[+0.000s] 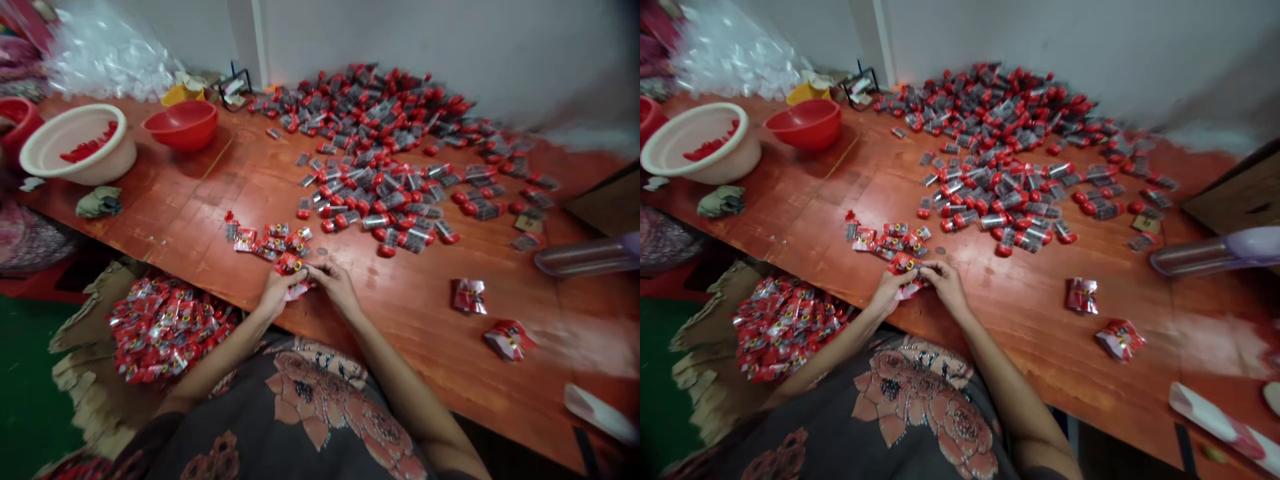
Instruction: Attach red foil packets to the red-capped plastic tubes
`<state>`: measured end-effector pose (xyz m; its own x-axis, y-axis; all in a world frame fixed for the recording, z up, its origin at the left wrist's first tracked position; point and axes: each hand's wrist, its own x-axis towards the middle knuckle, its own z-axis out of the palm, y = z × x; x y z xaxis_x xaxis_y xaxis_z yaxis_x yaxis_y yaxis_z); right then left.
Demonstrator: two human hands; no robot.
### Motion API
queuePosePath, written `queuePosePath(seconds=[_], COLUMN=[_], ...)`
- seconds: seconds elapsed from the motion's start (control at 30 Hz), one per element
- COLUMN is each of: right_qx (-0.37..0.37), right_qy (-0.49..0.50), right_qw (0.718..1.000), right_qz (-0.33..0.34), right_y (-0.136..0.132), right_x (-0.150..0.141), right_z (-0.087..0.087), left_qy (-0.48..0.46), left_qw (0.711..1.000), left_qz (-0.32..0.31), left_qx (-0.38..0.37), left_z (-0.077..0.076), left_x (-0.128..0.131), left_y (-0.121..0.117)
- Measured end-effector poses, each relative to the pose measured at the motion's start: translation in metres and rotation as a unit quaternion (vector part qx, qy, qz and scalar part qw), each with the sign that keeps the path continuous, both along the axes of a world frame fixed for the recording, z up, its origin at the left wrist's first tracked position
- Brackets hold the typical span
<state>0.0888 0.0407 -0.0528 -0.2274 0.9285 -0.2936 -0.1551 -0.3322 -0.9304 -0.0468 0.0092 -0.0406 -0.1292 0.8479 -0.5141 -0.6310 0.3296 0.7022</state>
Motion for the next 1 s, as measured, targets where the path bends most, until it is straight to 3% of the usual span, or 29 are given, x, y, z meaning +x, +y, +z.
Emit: queuePosePath(seconds=[0.07, 0.23, 0.37, 0.47, 0.6, 0.8, 1.0], right_qx=[0.009, 0.100, 0.204, 0.172, 0.137, 0.150, 0.192], right_qy=[-0.006, -0.057, -0.150, -0.133, -0.101, -0.161, -0.231], right_qw=[1.000, 0.993, 0.967, 0.975, 0.985, 0.975, 0.953], right_qz=[-0.010, -0.034, 0.003, 0.049, -0.026, -0.027, -0.033], right_y=[0.011, 0.040, 0.029, 0.005, -0.014, -0.019, -0.028], right_x=[-0.011, -0.028, -0.013, 0.002, 0.020, 0.049, 0.053], right_z=[0.001, 0.012, 0.017, 0.012, 0.004, 0.004, 0.004], left_qy=[0.008, -0.026, -0.035, -0.024, -0.023, -0.020, 0.009], left_qw=[1.000, 0.998, 0.999, 0.998, 0.998, 0.999, 0.999], left_qz=[0.026, 0.001, 0.032, 0.047, 0.035, -0.032, -0.034], left_qx=[-0.005, -0.060, -0.020, 0.024, 0.044, 0.037, 0.030], left_z=[-0.002, -0.007, 0.003, 0.009, 0.008, 0.001, 0.001], left_x=[-0.009, -0.024, -0.018, -0.002, 0.024, 0.048, 0.055], left_y=[-0.004, -0.010, 0.000, 0.013, 0.024, 0.021, 0.018])
